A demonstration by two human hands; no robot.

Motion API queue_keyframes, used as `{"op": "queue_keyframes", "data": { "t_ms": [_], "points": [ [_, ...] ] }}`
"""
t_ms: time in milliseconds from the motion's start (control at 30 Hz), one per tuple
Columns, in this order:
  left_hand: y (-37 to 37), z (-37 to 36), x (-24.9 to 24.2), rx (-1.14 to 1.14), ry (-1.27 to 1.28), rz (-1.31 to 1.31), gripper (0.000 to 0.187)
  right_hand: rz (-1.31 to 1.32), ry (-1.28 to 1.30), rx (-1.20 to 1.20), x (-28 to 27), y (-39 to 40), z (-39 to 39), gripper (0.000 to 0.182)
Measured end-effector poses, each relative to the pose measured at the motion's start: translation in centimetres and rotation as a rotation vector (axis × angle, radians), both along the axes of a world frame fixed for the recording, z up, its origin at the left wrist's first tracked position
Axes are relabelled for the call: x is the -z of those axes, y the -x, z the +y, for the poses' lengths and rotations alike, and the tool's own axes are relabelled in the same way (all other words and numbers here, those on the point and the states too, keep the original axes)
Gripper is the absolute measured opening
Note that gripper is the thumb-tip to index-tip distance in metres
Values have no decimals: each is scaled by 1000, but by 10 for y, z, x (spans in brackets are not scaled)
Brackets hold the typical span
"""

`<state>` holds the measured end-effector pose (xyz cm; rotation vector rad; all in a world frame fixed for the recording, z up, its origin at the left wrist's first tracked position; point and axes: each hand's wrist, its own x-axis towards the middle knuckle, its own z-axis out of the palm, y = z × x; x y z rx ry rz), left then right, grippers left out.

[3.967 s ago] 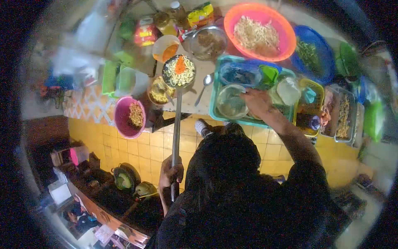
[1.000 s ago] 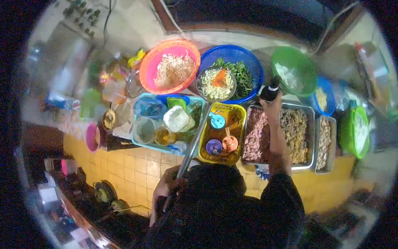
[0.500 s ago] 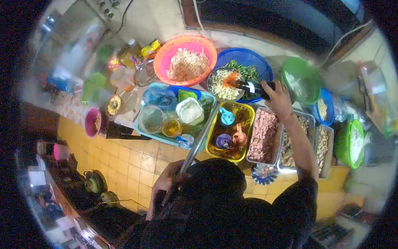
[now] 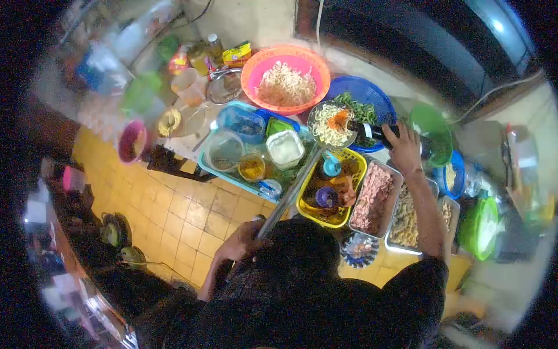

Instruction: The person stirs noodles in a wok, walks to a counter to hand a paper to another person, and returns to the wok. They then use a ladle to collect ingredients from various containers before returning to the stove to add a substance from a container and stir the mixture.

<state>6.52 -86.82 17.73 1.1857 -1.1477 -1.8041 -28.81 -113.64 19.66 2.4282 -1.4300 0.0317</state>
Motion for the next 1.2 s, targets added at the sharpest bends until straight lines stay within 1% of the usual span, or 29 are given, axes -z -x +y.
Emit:
{"op": "queue_keyframes", "data": {
  "t_ms": [67, 200, 267, 400, 500, 567, 600, 667, 800, 867, 933, 1000, 1067, 1100, 1167, 1200],
  "points": [
    [-3, -1, -12, 29, -146, -40, 37, -5, -22, 3, 0, 0, -2, 74],
    [-3, 1, -4, -6, -79, -28, 37, 24, -57, 9, 0, 1, -3, 75],
    [-4, 2, 0, 12, -6, -57, 37, 30, -59, 14, -5, -3, 2, 74],
    [-4, 7, 9, -3, 12, -63, 37, 14, -103, 43, -16, -9, 9, 73],
    [-4, 6, 9, 16, -12, -42, 38, 16, -39, 35, -10, -3, 8, 70],
    [-3, 5, 15, 39, 47, -89, 38, 31, -12, 18, -7, 2, 6, 69],
    [-4, 4, 10, 37, 46, -86, 38, 45, 11, 1, -6, 3, 6, 68],
    [-3, 2, -3, 44, -114, -15, 37, 46, 15, -2, -8, 3, 8, 67],
    [2, 3, 5, -6, -59, -60, 36, 32, 59, -29, -7, 9, 9, 66],
    [1, 3, 14, 50, -3, -80, 43, 28, 51, -11, -4, 12, 5, 67],
    [2, 0, 6, 53, -19, -91, 43, 22, 43, 7, -3, 13, 3, 67],
    [4, -1, 5, 59, -38, -102, 44, 11, 55, -26, -3, 16, 5, 68],
    [6, -3, 10, 64, 47, -102, 43, -6, 41, -6, -2, 17, 4, 68],
    [8, -3, 11, 65, 47, -103, 43, -23, 27, 12, 0, 17, 3, 68],
    [13, -4, 11, -41, 21, -66, 37, -49, 22, 16, 5, 20, 2, 68],
    [14, -6, 9, -38, 22, -69, 37, -74, 16, 19, 8, 22, 1, 69]
  ]
}}
